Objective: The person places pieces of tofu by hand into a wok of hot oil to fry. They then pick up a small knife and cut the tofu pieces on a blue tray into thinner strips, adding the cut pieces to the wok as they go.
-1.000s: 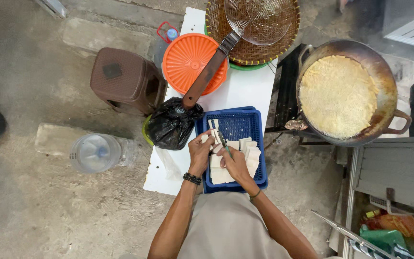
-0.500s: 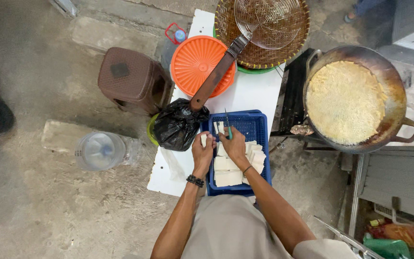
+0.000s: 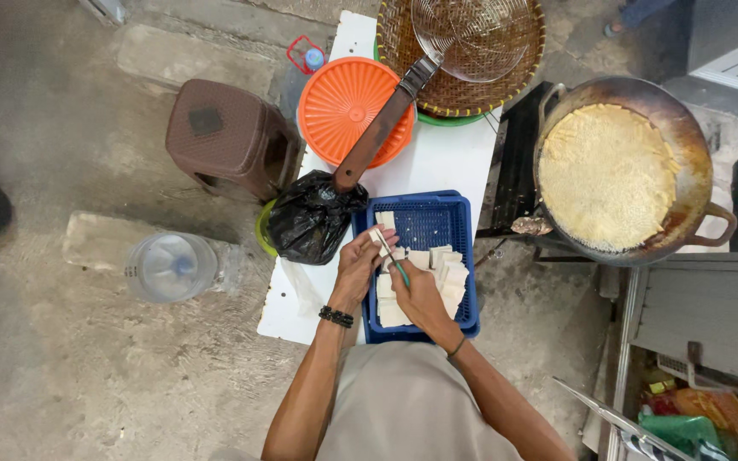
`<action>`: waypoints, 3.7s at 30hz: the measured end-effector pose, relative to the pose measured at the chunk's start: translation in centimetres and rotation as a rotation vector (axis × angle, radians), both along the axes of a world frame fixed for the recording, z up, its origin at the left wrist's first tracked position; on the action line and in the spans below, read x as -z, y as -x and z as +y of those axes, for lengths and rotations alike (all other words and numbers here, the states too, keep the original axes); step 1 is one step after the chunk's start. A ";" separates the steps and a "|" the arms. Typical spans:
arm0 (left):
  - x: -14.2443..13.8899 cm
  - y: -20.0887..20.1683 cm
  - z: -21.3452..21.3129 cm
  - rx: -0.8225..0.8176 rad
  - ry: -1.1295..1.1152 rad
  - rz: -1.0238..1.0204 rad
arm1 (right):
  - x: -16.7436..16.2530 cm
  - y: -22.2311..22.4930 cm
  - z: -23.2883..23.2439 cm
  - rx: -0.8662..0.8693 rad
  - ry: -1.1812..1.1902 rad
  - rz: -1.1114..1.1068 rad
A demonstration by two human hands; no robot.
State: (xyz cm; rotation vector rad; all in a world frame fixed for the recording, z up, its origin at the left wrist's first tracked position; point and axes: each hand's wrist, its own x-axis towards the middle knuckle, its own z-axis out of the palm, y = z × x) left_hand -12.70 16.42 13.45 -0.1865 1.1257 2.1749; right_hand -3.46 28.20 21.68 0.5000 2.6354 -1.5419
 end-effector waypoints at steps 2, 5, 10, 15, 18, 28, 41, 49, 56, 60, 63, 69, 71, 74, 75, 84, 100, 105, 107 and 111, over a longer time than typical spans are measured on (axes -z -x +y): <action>-0.6 -0.2 -0.1 0.020 0.009 0.015 | -0.3 -0.1 -0.3 0.002 -0.053 0.018; -1.1 -0.2 -0.1 0.042 0.009 0.044 | 0.2 -0.3 -0.4 0.002 -0.129 0.012; -1.3 -0.6 0.1 0.056 -0.034 0.058 | 2.4 -1.0 -0.5 -0.012 -0.137 0.017; -1.3 -0.9 0.4 0.058 -0.004 0.036 | 4.6 -1.1 -0.1 -0.019 -0.077 0.029; -0.9 -0.7 0.1 -0.001 -0.110 -0.175 | 5.0 -1.1 0.4 0.020 0.294 -0.106; -0.5 -1.5 1.1 -0.197 0.172 0.014 | 3.6 -1.2 0.1 0.015 -0.102 0.007; 1.3 -0.6 0.5 -0.042 0.215 0.048 | 4.2 -0.5 1.1 0.119 0.267 -0.169; 1.2 -0.3 1.1 0.146 0.423 0.286 | 6.4 4.1 2.0 0.242 -0.056 0.078; -2.1 0.2 0.2 -0.011 0.982 0.558 | 9.7 7.4 2.1 0.333 -0.056 -0.019; -0.7 0.0 -0.1 -0.092 0.980 0.485 | 10.1 7.5 2.1 0.183 -0.269 0.231; 1.4 0.0 0.1 -0.201 0.530 0.323 | 8.8 5.7 2.0 0.180 -0.299 0.285; 4.0 0.1 0.8 -0.110 0.262 0.068 | 3.0 1.2 0.7 0.070 -0.060 0.111; 3.9 -0.2 0.9 -0.084 0.231 0.088 | 1.6 0.5 0.3 -0.009 -0.050 0.079; 3.0 -0.4 1.0 -0.066 0.205 0.112 | 1.2 0.3 -0.1 -0.035 -0.145 0.101; 2.7 -0.4 1.1 -0.064 0.199 0.118 | 1.5 0.3 -0.1 -0.037 -0.154 0.065; 0.0 -0.2 0.0 0.081 0.198 0.074 | 5.7 -0.4 0.8 -0.013 0.219 -0.139; 3.7 1.2 4.8 0.151 0.778 0.468 | 8.1 5.1 3.2 0.379 -0.151 0.013; 3.4 1.1 4.1 -0.045 0.742 0.396 | 9.8 7.3 3.9 0.420 -0.171 -0.038; 2.5 0.9 3.1 0.010 0.781 0.455 | 9.8 7.7 3.9 0.342 -0.234 0.048; 0.7 0.2 1.9 0.218 0.885 0.606 | 9.5 6.8 4.8 0.350 -0.220 0.002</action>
